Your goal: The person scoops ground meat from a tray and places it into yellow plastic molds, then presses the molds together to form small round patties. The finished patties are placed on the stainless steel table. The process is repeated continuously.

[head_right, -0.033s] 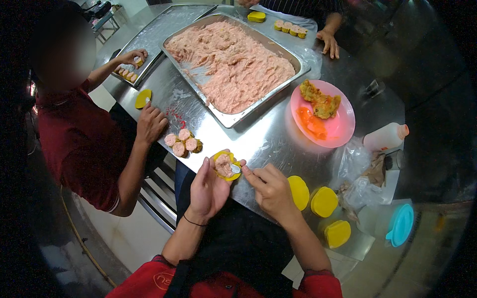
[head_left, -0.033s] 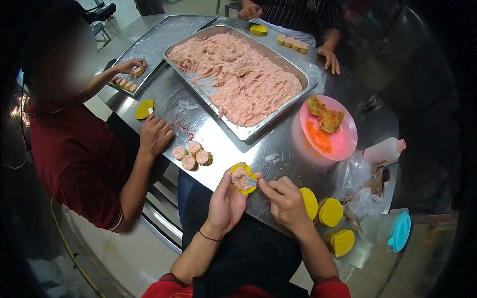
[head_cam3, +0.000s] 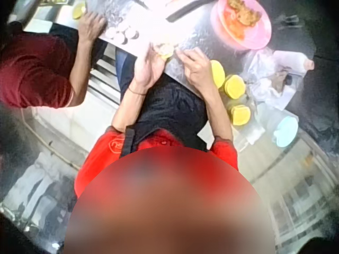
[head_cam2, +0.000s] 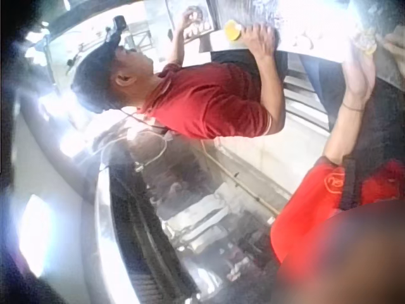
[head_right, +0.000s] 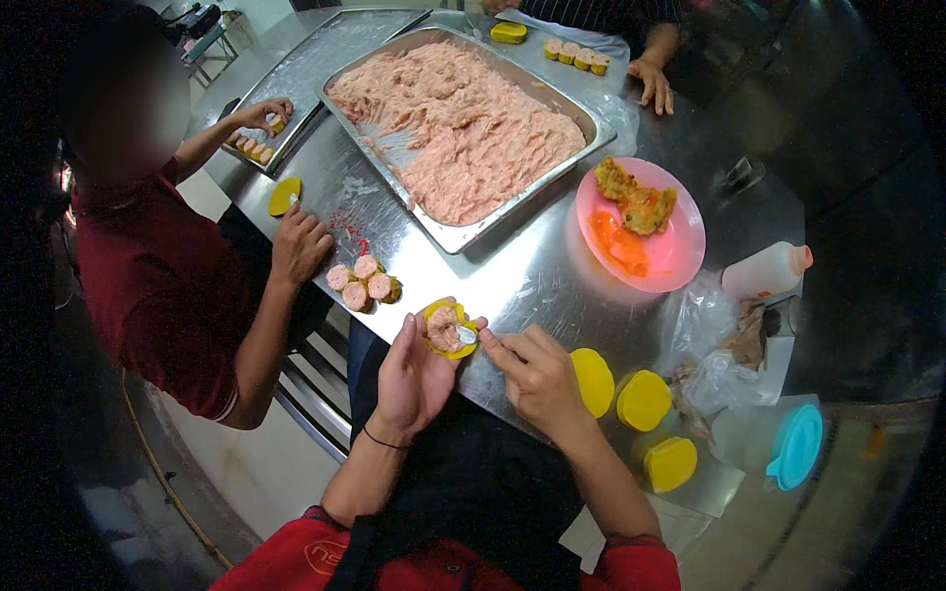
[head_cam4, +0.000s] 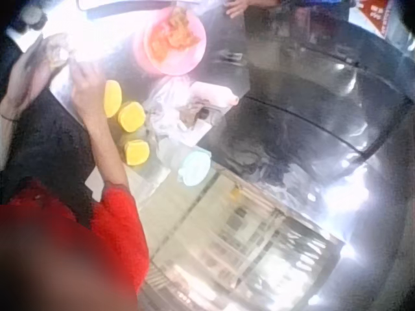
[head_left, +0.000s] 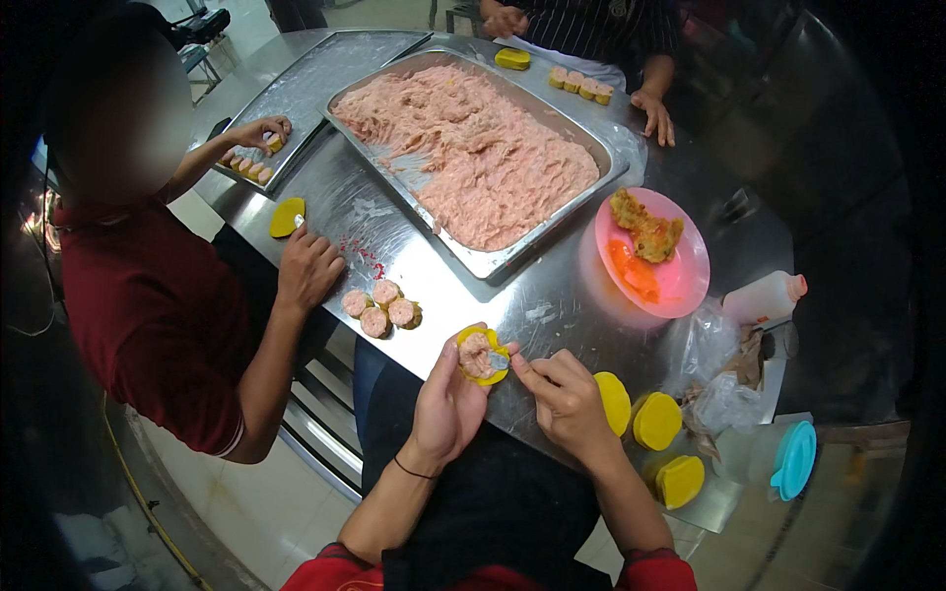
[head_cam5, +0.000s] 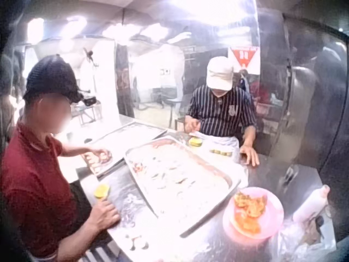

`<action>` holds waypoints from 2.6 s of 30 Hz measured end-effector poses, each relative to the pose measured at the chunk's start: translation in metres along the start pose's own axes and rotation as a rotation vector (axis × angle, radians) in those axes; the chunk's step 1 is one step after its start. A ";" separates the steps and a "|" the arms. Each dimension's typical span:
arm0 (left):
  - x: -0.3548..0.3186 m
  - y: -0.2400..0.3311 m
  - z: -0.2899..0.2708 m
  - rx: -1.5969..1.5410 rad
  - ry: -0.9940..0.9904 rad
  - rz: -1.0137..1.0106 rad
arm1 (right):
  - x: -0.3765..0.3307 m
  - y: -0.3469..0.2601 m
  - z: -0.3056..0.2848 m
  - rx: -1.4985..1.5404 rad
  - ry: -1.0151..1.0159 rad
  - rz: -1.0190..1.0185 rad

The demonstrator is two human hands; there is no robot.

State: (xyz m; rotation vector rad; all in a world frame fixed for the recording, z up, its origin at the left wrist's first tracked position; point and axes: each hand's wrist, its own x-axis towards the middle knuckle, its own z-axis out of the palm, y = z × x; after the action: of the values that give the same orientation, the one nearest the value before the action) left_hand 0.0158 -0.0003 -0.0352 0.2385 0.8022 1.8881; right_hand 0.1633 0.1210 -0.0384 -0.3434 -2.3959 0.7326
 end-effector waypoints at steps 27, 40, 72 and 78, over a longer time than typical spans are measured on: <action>0.008 0.046 -0.015 1.374 -0.319 -0.028 | -0.008 0.016 -0.017 0.276 -0.014 0.021; 0.006 0.028 -0.024 1.321 -0.179 0.106 | -0.005 0.018 -0.023 0.199 0.002 0.004; 0.002 0.011 -0.020 1.287 -0.405 0.128 | 0.002 0.010 -0.007 0.078 0.135 0.070; 0.003 0.013 -0.016 1.309 -0.423 0.140 | 0.001 0.012 -0.005 0.117 0.154 0.063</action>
State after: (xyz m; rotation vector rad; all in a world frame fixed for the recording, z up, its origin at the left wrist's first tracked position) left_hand -0.0031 -0.0080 -0.0398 1.4516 1.6180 1.0812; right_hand 0.1666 0.1332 -0.0410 -0.4132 -2.1957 0.8400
